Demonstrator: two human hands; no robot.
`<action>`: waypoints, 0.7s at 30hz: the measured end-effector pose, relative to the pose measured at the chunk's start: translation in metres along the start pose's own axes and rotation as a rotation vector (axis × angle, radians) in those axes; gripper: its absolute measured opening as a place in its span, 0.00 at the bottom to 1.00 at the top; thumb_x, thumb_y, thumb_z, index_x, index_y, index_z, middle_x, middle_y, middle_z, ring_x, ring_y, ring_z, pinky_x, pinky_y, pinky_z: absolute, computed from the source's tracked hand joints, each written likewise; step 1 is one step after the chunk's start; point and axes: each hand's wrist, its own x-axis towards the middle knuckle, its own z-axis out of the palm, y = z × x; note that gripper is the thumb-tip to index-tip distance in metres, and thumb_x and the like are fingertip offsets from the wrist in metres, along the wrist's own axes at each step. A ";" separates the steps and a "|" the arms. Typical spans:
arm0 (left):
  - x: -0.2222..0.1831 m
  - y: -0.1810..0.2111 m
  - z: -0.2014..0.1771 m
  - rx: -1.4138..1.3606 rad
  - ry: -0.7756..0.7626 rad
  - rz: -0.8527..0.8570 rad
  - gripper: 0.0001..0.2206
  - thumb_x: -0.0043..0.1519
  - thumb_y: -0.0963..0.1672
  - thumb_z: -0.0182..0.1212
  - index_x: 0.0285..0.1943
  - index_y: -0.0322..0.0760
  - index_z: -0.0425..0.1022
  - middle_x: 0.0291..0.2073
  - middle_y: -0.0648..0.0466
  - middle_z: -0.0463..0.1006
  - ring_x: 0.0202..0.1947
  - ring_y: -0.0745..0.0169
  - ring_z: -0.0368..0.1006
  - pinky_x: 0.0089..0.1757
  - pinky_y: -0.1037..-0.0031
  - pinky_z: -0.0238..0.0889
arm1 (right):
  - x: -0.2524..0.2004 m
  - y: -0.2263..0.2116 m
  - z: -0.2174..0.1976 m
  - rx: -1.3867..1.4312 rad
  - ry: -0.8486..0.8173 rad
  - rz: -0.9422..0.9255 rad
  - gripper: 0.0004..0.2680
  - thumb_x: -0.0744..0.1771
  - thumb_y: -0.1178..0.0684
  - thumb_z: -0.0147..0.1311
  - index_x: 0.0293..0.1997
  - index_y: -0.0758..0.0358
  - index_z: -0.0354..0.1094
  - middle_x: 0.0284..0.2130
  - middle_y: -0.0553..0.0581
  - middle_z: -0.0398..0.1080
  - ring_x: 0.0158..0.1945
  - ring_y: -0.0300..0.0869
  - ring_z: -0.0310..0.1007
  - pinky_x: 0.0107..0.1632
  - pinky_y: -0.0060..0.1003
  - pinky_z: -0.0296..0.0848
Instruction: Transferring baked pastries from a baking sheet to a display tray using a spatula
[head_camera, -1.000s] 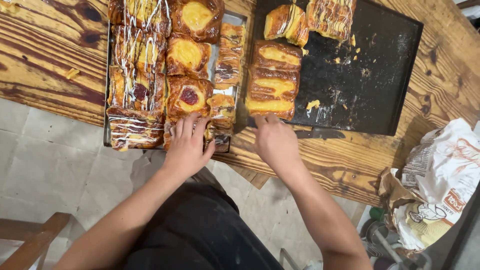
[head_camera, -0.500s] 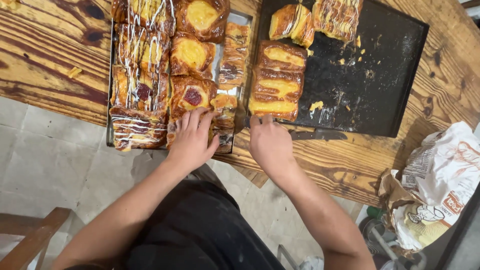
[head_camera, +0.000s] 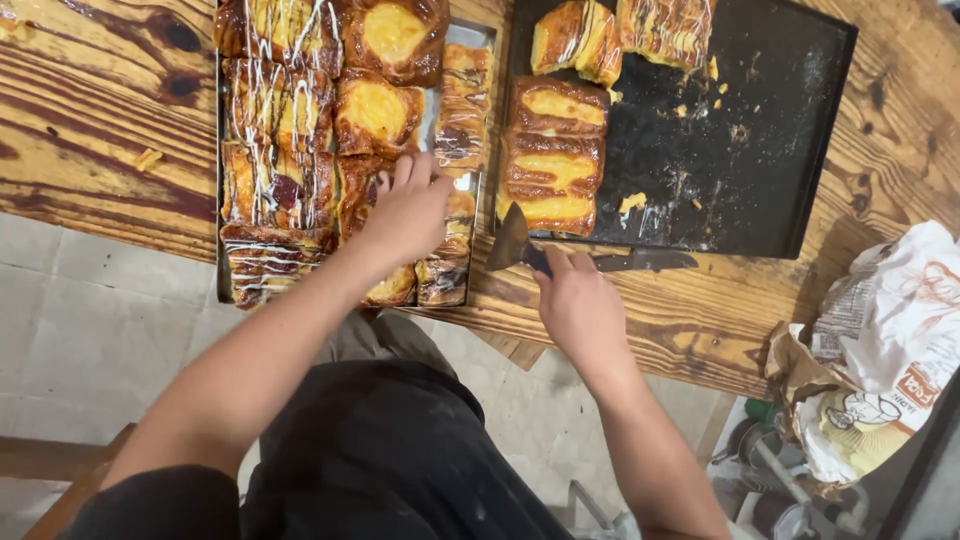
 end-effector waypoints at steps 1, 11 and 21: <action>0.012 -0.010 0.008 -0.024 0.000 0.037 0.11 0.65 0.40 0.57 0.54 0.34 0.79 0.53 0.46 0.66 0.60 0.47 0.54 0.61 0.32 0.48 | -0.001 0.004 0.004 0.040 0.019 0.033 0.15 0.69 0.46 0.51 0.60 0.60 0.70 0.37 0.64 0.72 0.37 0.65 0.80 0.38 0.55 0.79; 0.008 -0.006 -0.066 0.074 0.062 0.215 0.10 0.64 0.44 0.63 0.52 0.41 0.81 0.49 0.46 0.72 0.59 0.47 0.59 0.60 0.43 0.54 | -0.037 0.025 0.083 0.295 0.238 0.179 0.15 0.68 0.46 0.55 0.63 0.52 0.67 0.39 0.62 0.72 0.42 0.62 0.78 0.42 0.55 0.78; -0.008 -0.019 -0.093 0.410 -0.179 0.304 0.19 0.68 0.40 0.46 0.67 0.50 0.72 0.68 0.47 0.65 0.71 0.47 0.53 0.67 0.43 0.45 | 0.010 -0.021 0.075 0.138 0.348 -0.125 0.19 0.66 0.43 0.60 0.64 0.46 0.66 0.59 0.48 0.67 0.61 0.48 0.64 0.56 0.46 0.66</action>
